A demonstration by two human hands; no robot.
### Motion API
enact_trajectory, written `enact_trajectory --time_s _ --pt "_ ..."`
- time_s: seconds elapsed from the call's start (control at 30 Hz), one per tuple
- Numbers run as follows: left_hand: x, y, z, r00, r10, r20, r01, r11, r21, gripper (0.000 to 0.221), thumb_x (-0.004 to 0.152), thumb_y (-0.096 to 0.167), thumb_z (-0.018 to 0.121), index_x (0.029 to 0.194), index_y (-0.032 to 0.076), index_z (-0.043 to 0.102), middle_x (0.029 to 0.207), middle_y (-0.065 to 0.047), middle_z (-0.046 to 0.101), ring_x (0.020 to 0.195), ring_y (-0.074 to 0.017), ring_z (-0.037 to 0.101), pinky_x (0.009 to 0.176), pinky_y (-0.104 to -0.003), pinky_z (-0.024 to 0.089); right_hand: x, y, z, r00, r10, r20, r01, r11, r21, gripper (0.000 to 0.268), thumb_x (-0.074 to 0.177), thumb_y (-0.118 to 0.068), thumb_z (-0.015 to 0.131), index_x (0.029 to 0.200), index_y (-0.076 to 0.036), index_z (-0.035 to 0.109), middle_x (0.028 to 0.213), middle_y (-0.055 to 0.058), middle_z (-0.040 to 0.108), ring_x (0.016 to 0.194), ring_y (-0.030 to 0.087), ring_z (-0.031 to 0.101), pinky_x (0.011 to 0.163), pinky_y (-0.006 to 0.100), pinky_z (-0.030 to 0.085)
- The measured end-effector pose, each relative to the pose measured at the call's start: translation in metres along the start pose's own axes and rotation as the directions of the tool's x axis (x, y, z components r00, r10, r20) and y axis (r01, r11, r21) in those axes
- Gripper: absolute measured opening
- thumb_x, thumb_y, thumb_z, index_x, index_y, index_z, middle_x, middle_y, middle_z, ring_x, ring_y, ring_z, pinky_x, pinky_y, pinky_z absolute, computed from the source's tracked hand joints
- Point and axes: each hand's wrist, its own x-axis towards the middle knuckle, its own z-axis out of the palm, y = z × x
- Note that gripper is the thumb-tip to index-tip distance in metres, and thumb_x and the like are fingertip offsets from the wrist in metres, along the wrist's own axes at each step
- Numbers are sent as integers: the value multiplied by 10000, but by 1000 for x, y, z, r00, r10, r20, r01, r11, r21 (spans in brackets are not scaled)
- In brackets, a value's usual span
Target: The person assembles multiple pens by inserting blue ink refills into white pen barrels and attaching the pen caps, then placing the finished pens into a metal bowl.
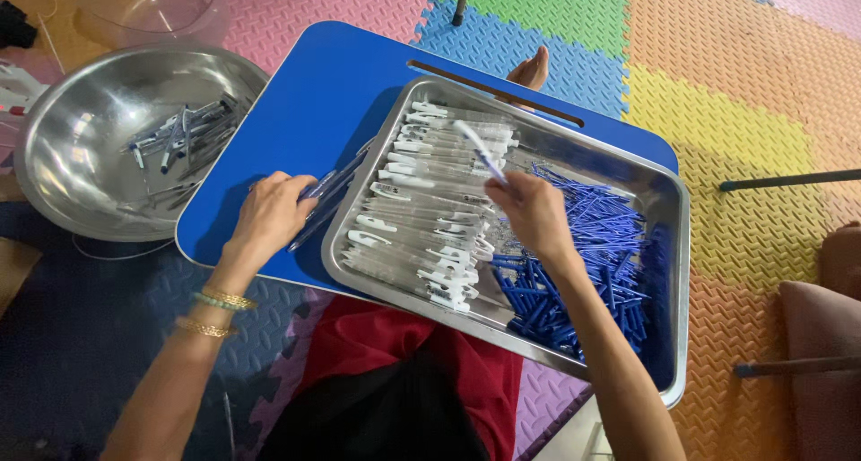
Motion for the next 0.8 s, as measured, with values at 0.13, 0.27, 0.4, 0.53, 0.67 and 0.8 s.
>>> enact_trajectory --time_s 0.13,0.27,0.4,0.53,0.67,0.8 --pt "9 -4 17 1000 9 -24 -7 996 93 411 987 315 791 1398 320 773 1140 -86 804 1105 -367 811 936 -476 646 -4 -14 16 999 -31 26 29 998 47 140 1022 -321 810 1086 -203 849 838 37 812 862 324 794 856 463 600" --pt "19 -6 22 996 -86 40 80 988 135 355 1020 323 736 1371 293 779 1166 -69 798 1083 -356 816 918 -497 656 -14 -20 25 983 -186 9 186 981 -46 193 1084 -320 739 1031 -146 805 958 100 812 1000 349 780 928 471 596" --pt "13 -3 2 989 -102 104 93 991 92 285 1018 219 722 1289 212 808 1179 -118 812 1053 -419 820 897 -532 665 -46 -44 0 997 -6 -73 25 966 259 386 1202 -331 490 1116 -22 704 1064 256 781 1069 473 749 952 590 564" --pt "-24 23 -62 999 27 -42 -36 974 -224 338 1023 158 732 1337 36 765 1128 -217 837 1073 -448 794 911 -561 628 -78 -32 -34 970 217 -114 -131 853 505 545 1242 -490 324 1071 -116 681 928 125 631 888 294 635 883 441 523" --pt "-62 82 -88 994 54 96 71 350 -934 509 974 107 776 1450 -20 648 1241 -187 769 1084 -246 730 900 -414 660 -111 -47 -47 974 205 -91 -88 722 687 429 1209 -393 427 1035 -69 648 688 110 610 546 214 613 540 314 467" --pt "-75 140 -83 920 319 229 264 -70 -962 525 954 -6 713 1474 10 646 1233 -152 758 1080 -263 784 954 -420 695 -124 -54 -29 992 86 -90 45 426 903 315 1147 -199 600 1006 69 683 933 196 692 778 249 748 732 387 679"
